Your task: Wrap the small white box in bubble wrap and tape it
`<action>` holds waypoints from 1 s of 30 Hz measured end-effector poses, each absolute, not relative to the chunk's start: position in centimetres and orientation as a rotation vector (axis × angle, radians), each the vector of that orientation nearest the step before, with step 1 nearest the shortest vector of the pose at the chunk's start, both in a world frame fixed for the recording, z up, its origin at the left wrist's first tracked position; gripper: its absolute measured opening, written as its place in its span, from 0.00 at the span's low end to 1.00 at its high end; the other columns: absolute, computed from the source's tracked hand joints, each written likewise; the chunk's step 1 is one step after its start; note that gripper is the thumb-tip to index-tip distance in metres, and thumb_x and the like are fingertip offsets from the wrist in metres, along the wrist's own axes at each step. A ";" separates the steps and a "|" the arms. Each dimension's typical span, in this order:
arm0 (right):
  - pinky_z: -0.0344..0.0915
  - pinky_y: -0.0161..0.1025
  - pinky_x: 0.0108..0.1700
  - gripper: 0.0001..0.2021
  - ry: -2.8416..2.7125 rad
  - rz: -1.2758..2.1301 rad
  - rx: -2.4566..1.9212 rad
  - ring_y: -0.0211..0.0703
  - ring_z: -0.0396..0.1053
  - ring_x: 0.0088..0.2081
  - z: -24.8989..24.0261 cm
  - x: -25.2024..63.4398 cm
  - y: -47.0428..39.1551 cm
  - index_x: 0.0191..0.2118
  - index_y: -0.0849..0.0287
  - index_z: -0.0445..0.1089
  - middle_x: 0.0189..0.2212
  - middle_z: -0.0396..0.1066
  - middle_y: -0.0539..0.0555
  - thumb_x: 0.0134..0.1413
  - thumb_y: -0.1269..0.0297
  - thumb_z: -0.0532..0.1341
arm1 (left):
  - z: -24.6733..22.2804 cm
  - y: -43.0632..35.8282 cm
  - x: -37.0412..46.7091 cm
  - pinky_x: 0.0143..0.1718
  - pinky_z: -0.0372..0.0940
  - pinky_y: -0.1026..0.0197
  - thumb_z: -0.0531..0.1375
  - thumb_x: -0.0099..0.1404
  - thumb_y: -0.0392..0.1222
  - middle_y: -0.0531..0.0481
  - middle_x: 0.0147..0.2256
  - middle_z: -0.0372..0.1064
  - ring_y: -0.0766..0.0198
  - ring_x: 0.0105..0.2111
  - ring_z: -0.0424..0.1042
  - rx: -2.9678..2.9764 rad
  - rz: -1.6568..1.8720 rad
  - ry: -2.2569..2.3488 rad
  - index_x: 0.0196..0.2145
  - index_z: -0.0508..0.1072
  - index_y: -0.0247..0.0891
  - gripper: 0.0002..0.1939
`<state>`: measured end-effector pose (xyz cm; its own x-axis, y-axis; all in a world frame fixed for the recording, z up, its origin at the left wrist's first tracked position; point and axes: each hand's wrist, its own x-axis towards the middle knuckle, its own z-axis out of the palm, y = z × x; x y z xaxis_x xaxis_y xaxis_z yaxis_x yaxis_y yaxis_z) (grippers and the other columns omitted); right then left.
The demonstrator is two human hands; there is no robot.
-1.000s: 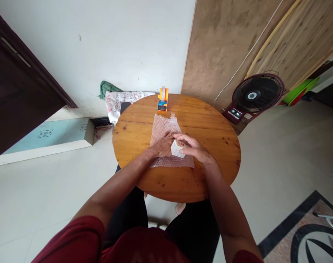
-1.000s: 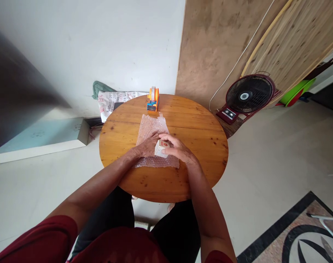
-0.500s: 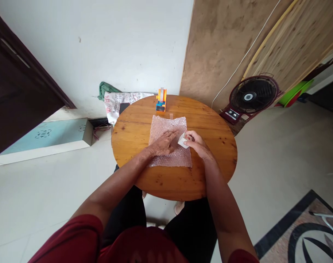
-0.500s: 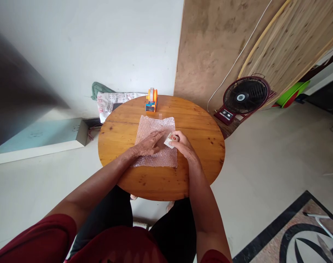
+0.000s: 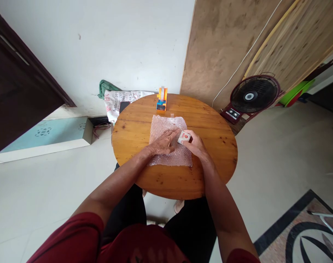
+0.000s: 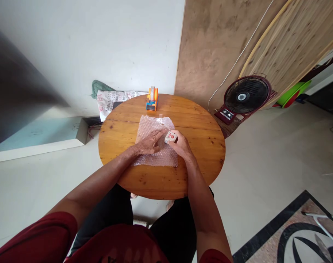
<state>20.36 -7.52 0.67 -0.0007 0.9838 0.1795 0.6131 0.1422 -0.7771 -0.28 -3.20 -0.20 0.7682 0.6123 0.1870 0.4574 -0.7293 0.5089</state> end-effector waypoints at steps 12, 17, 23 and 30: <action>0.70 0.46 0.48 0.26 -1.696 0.623 -1.519 0.47 0.73 0.41 0.0 21.0 -7.4 0.54 0.56 0.68 0.41 0.76 0.52 0.45 0.63 0.63 | 0.1 -3.3 -0.4 0.70 0.44 0.43 0.58 0.54 0.38 0.35 0.71 0.42 0.48 0.71 0.44 2.532 0.503 0.806 0.70 0.45 0.34 0.48; 0.67 0.49 0.55 0.33 -1.718 0.678 -1.498 0.50 0.71 0.50 0.5 20.9 -7.9 0.60 0.56 0.64 0.50 0.73 0.56 0.44 0.64 0.64 | 0.1 -3.1 -0.4 0.70 0.48 0.45 0.59 0.52 0.37 0.38 0.69 0.48 0.49 0.69 0.49 2.467 0.608 0.776 0.69 0.50 0.33 0.48; 0.67 0.49 0.56 0.33 -1.715 0.744 -1.469 0.50 0.71 0.51 0.5 21.0 -7.9 0.60 0.56 0.63 0.52 0.72 0.57 0.45 0.65 0.63 | 1.0 -3.3 -0.8 0.68 0.53 0.48 0.56 0.54 0.35 0.42 0.67 0.54 0.52 0.67 0.55 2.298 0.666 0.831 0.67 0.57 0.35 0.41; 0.66 0.50 0.57 0.31 -1.692 0.751 -1.457 0.51 0.71 0.53 0.6 21.1 -7.9 0.60 0.55 0.64 0.51 0.73 0.55 0.47 0.64 0.63 | 3.8 -3.7 -2.9 0.66 0.58 0.49 0.57 0.60 0.38 0.43 0.63 0.62 0.51 0.61 0.64 2.315 0.482 0.993 0.62 0.65 0.37 0.31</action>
